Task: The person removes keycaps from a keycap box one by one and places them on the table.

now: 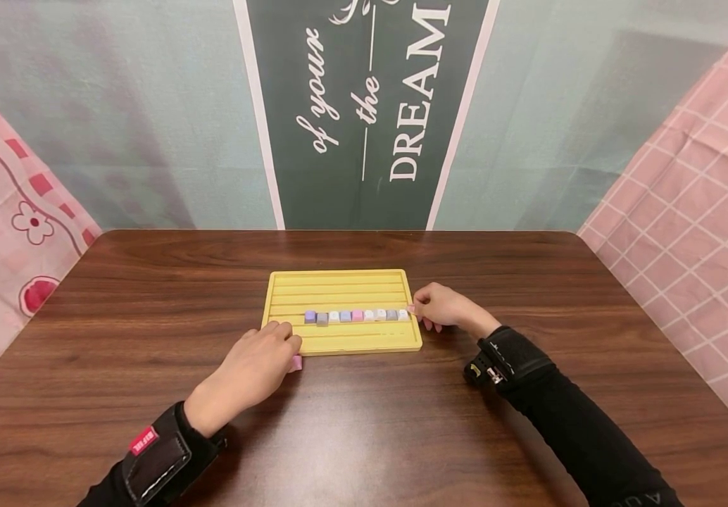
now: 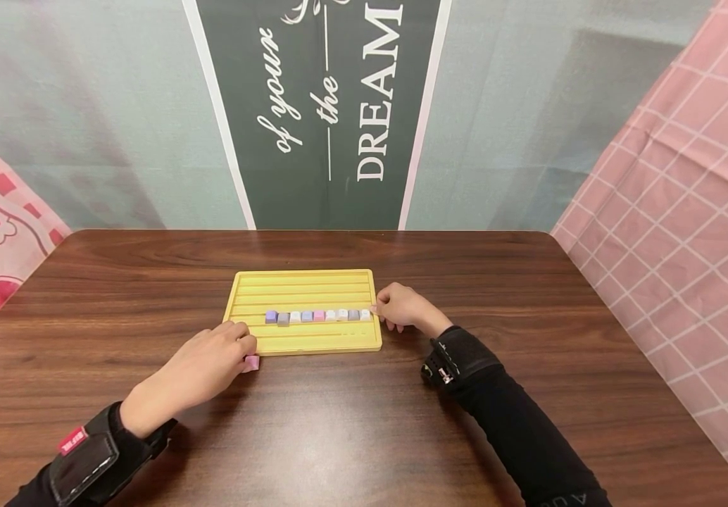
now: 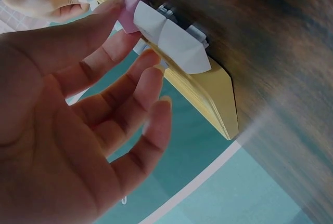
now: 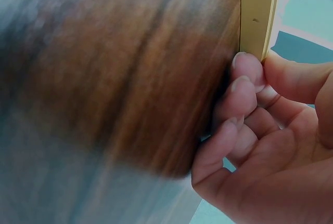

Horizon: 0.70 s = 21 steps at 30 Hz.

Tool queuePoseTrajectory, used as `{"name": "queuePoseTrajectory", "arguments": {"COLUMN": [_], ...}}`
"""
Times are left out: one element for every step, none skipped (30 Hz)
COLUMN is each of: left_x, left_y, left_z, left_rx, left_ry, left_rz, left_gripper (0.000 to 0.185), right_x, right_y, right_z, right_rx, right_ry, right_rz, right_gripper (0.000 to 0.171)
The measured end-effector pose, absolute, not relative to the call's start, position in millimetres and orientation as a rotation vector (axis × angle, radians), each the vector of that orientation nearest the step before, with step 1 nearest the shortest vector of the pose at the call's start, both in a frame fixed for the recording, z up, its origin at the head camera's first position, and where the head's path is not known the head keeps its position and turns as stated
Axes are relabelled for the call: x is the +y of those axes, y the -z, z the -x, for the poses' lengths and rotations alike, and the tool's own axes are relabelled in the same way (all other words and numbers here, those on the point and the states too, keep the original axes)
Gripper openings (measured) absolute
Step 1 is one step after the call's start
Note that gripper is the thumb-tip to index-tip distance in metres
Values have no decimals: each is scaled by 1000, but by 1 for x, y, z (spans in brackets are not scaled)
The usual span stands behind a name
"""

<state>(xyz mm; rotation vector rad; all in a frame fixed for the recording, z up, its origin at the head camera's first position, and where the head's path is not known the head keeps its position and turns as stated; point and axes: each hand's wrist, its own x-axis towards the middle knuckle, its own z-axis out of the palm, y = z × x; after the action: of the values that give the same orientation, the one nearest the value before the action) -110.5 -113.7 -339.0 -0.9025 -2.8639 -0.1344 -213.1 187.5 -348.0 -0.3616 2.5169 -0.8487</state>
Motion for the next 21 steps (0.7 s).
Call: {"name": "queuePoseTrajectory", "arguments": {"left_x": [-114, -114, -114, -114, -114, -114, -114, -114, -114, -114, -114, -114, -114, -114, -114, -114, -114, -114, -114, -114, -114], "left_y": [339, 339, 339, 339, 339, 339, 340, 340, 339, 339, 339, 339, 339, 339, 339, 339, 339, 339, 339, 339, 339], "left_z": [110, 111, 111, 111, 111, 111, 111, 111, 110, 110, 110, 110, 110, 111, 111, 111, 111, 111, 111, 111, 111], "left_rx": [-2863, -2861, -2858, -2855, -2853, -2850, -2848, -2849, -2850, -2850, -2850, -2848, -2848, -2847, -2845, -2844, -2843, -2842, -2843, -2844, -2844], "left_ry": [133, 132, 135, 138, 142, 144, 148, 152, 155, 155, 156, 156, 157, 157, 155, 154, 152, 150, 150, 149, 149], "left_rz": [903, 904, 905, 907, 908, 910, 910, 910, 909, 908, 907, 906, 904, 904, 904, 904, 905, 906, 907, 907, 907], "left_gripper": [19, 19, 19, 20, 20, 20, 20, 20, 21, 21, 21, 21, 21, 22, 22, 22, 22, 22, 23, 23, 23], "right_x": [187, 188, 188, 188, 188, 188, 188, 188, 188, 188, 188, 187, 187, 187, 187, 187, 187, 187, 187, 187, 187], "right_y": [348, 348, 348, 348, 348, 348, 348, 348, 348, 347, 347, 347, 347, 347, 347, 347, 347, 347, 347, 347, 347], "right_z": [213, 213, 213, 213, 213, 213, 213, 213, 213, 213, 213, 213, 213, 213, 213, 213, 213, 212, 212, 212, 213], "right_rx": [2517, 2518, 2519, 2519, 2520, 2521, 2522, 2521, 2520, 2519, 2518, 2516, 2515, 2514, 2514, 2512, 2512, 2511, 2510, 2509, 2508], "right_ry": [849, 848, 848, 849, 849, 849, 849, 851, 852, 855, 855, 857, 859, 861, 863, 867, 868, 871, 873, 876, 877], "right_rz": [363, 365, 366, 366, 365, 365, 365, 363, 359, 355, 354, 350, 347, 345, 344, 342, 342, 339, 340, 339, 339], "right_gripper": [32, 32, 32, 32, 32, 32, 32, 32, 32, 32, 32, 32, 32, 32, 32, 32, 33, 33, 33, 33, 33]}}
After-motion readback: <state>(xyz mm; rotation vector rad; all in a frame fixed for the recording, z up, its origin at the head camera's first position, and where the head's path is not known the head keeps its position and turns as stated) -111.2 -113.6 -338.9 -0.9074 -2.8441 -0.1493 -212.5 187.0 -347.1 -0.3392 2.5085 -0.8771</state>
